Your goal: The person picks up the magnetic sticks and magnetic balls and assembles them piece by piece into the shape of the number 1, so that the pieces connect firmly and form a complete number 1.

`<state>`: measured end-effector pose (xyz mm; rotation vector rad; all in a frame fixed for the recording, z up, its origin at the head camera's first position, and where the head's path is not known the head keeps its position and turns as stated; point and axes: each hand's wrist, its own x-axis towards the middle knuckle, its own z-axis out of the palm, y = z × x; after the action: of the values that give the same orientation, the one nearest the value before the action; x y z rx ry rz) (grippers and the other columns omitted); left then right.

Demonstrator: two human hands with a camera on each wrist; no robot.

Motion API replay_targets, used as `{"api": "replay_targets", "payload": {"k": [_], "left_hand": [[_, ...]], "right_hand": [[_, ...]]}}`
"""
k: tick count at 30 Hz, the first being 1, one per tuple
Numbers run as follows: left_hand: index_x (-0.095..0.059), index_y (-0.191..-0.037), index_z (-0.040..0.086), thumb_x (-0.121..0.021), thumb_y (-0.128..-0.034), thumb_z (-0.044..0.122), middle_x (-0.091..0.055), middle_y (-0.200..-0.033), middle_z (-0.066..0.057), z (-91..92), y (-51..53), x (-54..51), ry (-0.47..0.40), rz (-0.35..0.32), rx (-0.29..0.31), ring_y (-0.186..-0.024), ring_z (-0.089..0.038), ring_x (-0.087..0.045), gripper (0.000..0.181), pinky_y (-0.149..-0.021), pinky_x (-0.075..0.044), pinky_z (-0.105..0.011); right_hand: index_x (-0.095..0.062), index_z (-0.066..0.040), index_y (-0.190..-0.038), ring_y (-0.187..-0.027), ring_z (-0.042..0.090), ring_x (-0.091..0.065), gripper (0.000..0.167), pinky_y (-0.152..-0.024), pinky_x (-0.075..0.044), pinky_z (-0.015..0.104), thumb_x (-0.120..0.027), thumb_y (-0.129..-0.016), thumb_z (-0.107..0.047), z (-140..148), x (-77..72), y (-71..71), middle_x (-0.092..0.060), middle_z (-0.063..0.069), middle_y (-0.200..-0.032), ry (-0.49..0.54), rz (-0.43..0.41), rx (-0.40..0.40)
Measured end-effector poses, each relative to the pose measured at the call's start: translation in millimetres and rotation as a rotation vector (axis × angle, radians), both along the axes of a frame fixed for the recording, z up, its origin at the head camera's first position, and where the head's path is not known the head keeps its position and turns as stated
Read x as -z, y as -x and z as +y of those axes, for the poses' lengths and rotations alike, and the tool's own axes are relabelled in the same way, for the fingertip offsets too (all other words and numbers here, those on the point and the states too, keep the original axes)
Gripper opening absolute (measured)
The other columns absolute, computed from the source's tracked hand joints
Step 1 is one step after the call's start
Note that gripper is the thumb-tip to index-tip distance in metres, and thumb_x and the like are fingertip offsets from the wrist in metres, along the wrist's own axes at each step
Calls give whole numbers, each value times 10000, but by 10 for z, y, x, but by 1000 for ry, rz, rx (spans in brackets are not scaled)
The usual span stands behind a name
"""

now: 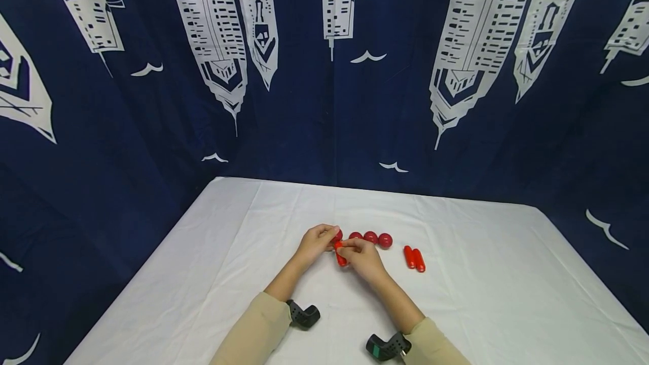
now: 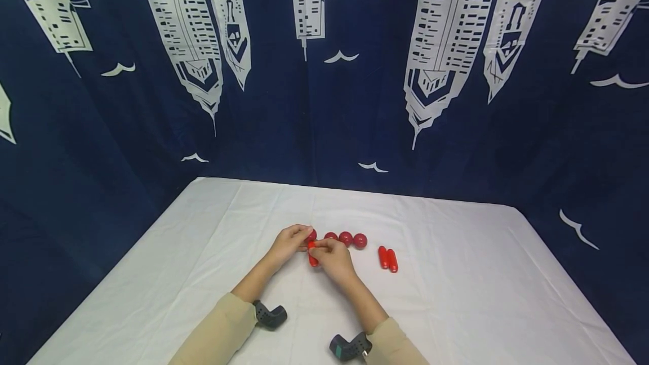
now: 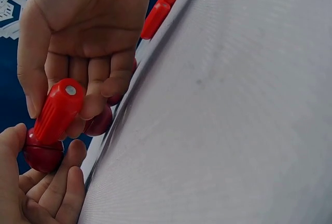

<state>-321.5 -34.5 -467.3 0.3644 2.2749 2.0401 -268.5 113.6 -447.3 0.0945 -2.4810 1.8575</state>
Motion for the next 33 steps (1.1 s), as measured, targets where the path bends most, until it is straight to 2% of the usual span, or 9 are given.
{"api": "replay_targets", "payload": {"k": [4,10,11,17,24,25,28,33], "left_hand": [[-643,-1080,-89,-588,-993,256,-700,-981,-145,-8,-30,-40,-6,6,10,-829,-129,-661,360,-757,-579,-309],[-624,-1048,-125,-564,-1000,173,-695,-953,-179,-32,-200,-265,-11,30,29,-830,-161,-671,308,-753,-578,-307],[-625,-1046,-121,-564,-1000,175,-696,-950,-175,-32,-204,-265,-9,29,27,-824,-158,-670,306,-751,-576,-301],[-634,-1055,-95,-567,-1005,234,-705,-936,-141,-15,-30,-15,-40,30,20,-781,-124,-659,339,-726,-566,-272],[-641,-1063,-71,-579,-997,277,-708,-935,-119,-15,-47,-45,-43,15,9,-770,-117,-661,360,-732,-566,-271],[-645,-1068,-60,-584,-993,297,-710,-935,-110,-11,-19,-7,-40,11,4,-770,-119,-662,370,-734,-565,-269],[-647,-1075,-53,-582,-994,298,-709,-936,-104,-11,-14,-4,-32,1,0,-770,-121,-661,366,-734,-563,-265],[-647,-1092,-76,-567,-1003,278,-698,-964,-137,-10,-24,-20,-10,21,1,-775,-126,-649,374,-724,-570,-290]], "right_hand": [[-672,96,-1042,-658,142,-553,230,-573,-493,244,-677,-876,-63,-35,2,-16,-681,104,-897,19,-9,4],[-650,126,-1061,-653,130,-565,253,-574,-518,239,-660,-883,-54,-91,-36,-46,-676,114,-905,71,-27,11],[-645,129,-1064,-657,129,-568,255,-574,-520,237,-656,-886,-53,-100,-37,-47,-676,109,-892,85,-33,11],[-638,124,-1076,-631,110,-575,277,-572,-514,233,-642,-897,-87,-140,-22,-44,-651,52,-801,131,-71,35],[-624,134,-1090,-608,107,-588,291,-581,-528,235,-637,-900,-87,-158,0,-24,-646,46,-783,156,-83,51],[-623,134,-1093,-607,107,-587,293,-580,-527,233,-637,-902,-89,-159,1,-24,-645,46,-784,158,-84,50],[-620,136,-1098,-608,107,-589,296,-584,-534,234,-635,-905,-89,-162,7,-19,-646,48,-788,166,-89,49],[-623,135,-1095,-611,111,-599,294,-590,-541,238,-638,-908,-91,-159,21,-6,-653,52,-781,173,-91,54]]}}
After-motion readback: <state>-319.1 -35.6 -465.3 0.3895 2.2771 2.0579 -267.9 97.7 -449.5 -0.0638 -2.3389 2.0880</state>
